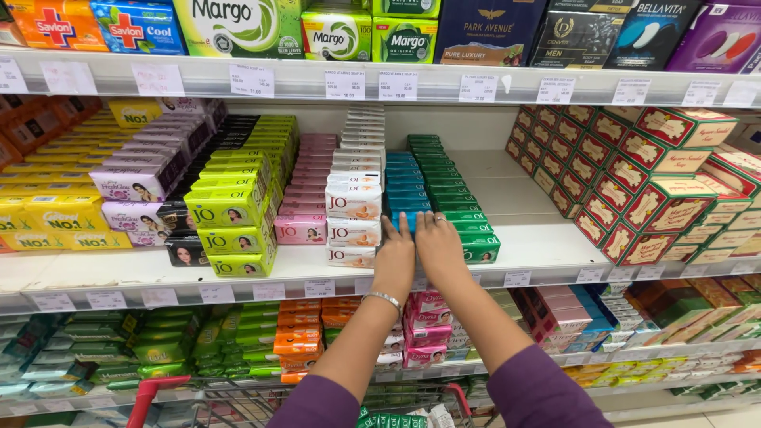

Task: The recorder is wiping individual soap boxes with a grey cloth and arranging them on the retail shelves in a convenience store.

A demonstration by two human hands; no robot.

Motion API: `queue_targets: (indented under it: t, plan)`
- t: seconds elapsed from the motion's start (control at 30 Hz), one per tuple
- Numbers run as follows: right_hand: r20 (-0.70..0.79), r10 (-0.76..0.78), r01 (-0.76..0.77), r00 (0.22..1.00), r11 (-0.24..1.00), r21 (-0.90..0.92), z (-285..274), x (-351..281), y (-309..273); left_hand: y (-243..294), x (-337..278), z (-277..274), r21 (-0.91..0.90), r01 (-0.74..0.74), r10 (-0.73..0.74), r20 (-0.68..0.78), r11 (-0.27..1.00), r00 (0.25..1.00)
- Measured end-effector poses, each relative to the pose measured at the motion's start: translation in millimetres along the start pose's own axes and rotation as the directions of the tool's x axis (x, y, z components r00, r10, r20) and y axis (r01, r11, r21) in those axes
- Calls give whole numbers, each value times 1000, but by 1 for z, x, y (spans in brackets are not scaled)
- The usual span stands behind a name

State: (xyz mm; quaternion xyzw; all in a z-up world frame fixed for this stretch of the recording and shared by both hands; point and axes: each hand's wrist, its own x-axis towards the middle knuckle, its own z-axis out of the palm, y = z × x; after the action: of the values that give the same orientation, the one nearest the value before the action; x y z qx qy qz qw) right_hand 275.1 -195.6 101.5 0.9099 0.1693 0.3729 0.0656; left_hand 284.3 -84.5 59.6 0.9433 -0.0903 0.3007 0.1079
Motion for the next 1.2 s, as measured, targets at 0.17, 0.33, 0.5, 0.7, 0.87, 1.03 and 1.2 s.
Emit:
queue_targets:
  t: [0.17, 0.33, 0.5, 0.7, 0.87, 1.03, 1.2]
  plan:
    - [-68, -74, 71, 995, 996, -51, 24, 22, 14, 1, 27, 12, 211, -18, 12, 33, 977, 999]
    - [-112, -150, 144, 982, 988, -57, 46, 42, 29, -1, 61, 62, 132, 79, -87, 62, 988, 994]
    - [90, -112, 120, 990, 989, -88, 69, 62, 32, -4, 76, 61, -124, 191, -182, 80, 974, 980]
    - [-110, -102, 91, 989, 991, -97, 102, 72, 37, -17, 94, 125, -11, 157, -156, -198, 988, 968]
    - [95, -113, 118, 989, 992, -43, 72, 81, 32, -15, 101, 93, -204, 211, -213, 13, 956, 977]
    - [243, -158, 174, 957, 983, -49, 85, 88, 36, -18, 106, 101, -171, 192, -187, 43, 966, 981]
    - [218, -223, 255, 950, 959, -128, 71, 77, 30, -9, 96, 69, -233, 262, -233, 143, 937, 962]
